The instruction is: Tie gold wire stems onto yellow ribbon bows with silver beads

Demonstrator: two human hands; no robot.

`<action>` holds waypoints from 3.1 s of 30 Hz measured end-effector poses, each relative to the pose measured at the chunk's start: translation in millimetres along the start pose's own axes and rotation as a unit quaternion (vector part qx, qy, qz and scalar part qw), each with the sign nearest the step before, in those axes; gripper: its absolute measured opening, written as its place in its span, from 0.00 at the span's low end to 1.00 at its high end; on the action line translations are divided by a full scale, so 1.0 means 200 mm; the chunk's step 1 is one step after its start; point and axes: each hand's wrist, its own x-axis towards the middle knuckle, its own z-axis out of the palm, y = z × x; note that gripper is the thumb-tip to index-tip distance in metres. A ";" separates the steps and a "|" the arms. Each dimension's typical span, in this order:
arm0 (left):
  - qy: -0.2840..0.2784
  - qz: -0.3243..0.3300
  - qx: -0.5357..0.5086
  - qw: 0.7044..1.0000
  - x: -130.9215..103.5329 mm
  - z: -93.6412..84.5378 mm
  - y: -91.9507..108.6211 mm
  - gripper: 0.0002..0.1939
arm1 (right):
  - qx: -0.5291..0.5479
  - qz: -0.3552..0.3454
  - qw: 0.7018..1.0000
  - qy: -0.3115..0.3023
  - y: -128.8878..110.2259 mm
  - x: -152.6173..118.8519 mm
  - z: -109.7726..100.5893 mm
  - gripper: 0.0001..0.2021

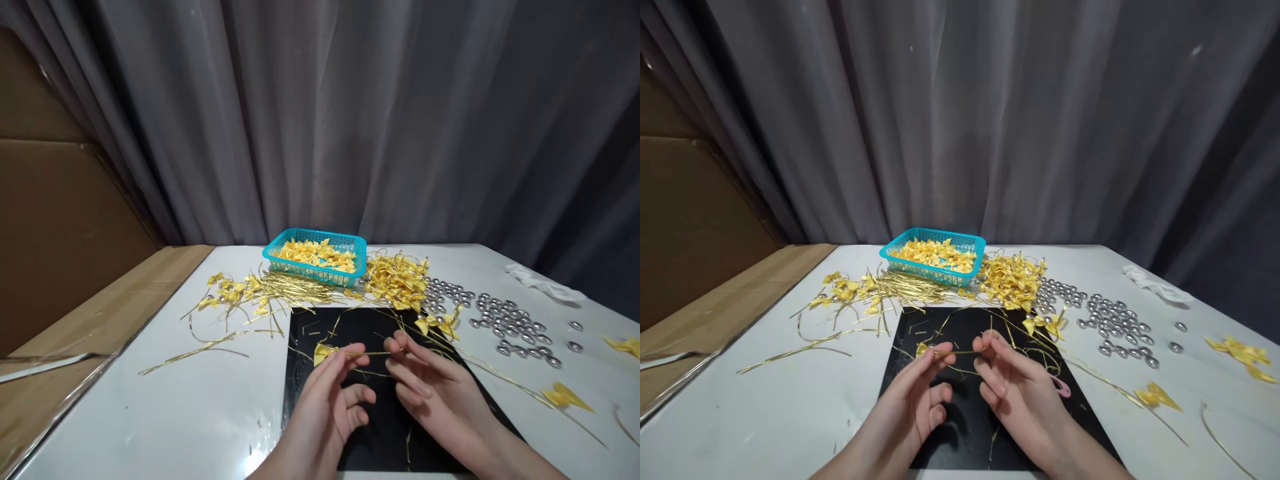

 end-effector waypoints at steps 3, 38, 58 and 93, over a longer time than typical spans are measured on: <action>0.044 -0.011 -0.002 0.999 -0.01 0.02 0.00 0.11 | -0.023 0.014 1.000 -0.011 0.01 0.00 0.00 0.09; -0.110 0.054 0.428 0.895 0.09 -0.15 0.06 0.10 | -0.434 0.003 0.900 -0.050 0.02 0.03 -0.08 0.13; -0.069 0.067 0.505 0.858 0.07 -0.12 0.06 0.11 | -0.497 0.022 0.866 -0.044 0.01 0.03 -0.07 0.13; -0.059 0.065 0.515 0.852 0.07 -0.11 0.05 0.13 | -0.481 0.046 0.875 -0.019 0.04 0.03 -0.09 0.11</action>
